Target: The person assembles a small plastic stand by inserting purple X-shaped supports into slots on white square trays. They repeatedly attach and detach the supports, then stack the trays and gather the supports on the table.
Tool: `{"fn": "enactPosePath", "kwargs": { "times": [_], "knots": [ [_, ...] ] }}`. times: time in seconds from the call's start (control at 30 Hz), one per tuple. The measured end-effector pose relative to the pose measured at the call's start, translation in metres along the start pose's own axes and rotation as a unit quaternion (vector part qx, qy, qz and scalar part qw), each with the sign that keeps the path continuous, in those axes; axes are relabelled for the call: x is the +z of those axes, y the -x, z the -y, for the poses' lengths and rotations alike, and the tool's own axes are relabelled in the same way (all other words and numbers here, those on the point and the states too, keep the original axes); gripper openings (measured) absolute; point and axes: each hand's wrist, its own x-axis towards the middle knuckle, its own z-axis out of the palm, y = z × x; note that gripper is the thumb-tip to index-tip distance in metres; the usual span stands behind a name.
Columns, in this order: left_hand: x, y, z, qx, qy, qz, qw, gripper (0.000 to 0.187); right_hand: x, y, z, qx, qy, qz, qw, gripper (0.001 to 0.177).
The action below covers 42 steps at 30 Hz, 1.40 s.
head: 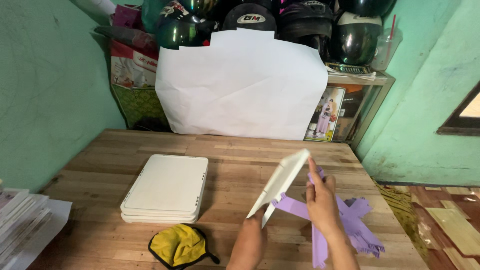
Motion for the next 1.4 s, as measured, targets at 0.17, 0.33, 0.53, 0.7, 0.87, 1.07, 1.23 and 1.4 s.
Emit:
{"fn": "enactPosePath", "kwargs": {
  "times": [0.17, 0.33, 0.53, 0.7, 0.87, 1.07, 1.23, 1.4],
  "knots": [
    [-0.004, -0.007, 0.005, -0.034, -0.029, -0.009, 0.999, 0.053, 0.004, 0.003, 0.006, -0.123, 0.005, -0.070, 0.990, 0.062],
    [0.001, -0.014, 0.030, -0.037, 0.042, -0.063, 0.996, 0.055, -0.001, 0.001, -0.002, -0.001, -0.070, -0.026, 0.997, 0.056],
    [0.006, -0.028, 0.064, -0.026, 0.083, -0.129, 0.988, 0.038, -0.011, 0.005, -0.017, -0.166, 0.080, -0.022, 0.983, 0.049],
    [0.001, -0.029, 0.075, -0.034, 0.105, -0.126, 0.986, 0.029, -0.019, 0.013, -0.047, -0.129, 0.184, 0.038, 0.974, 0.056],
    [-0.009, -0.032, 0.070, -0.041, 0.113, -0.128, 0.985, 0.035, -0.021, 0.013, -0.106, -0.116, 0.209, 0.047, 0.970, 0.044],
    [-0.016, -0.030, 0.063, -0.032, 0.141, -0.130, 0.981, 0.038, -0.014, 0.021, -0.162, -0.061, 0.215, 0.051, 0.973, 0.057],
    [-0.018, -0.029, 0.057, -0.062, 0.126, -0.122, 0.983, 0.036, -0.005, 0.027, -0.183, -0.023, 0.172, 0.060, 0.983, 0.059],
    [-0.022, -0.028, 0.053, -0.063, 0.141, -0.114, 0.981, 0.037, 0.001, 0.025, -0.197, -0.015, 0.134, 0.072, 0.988, 0.076]
  ]
}}
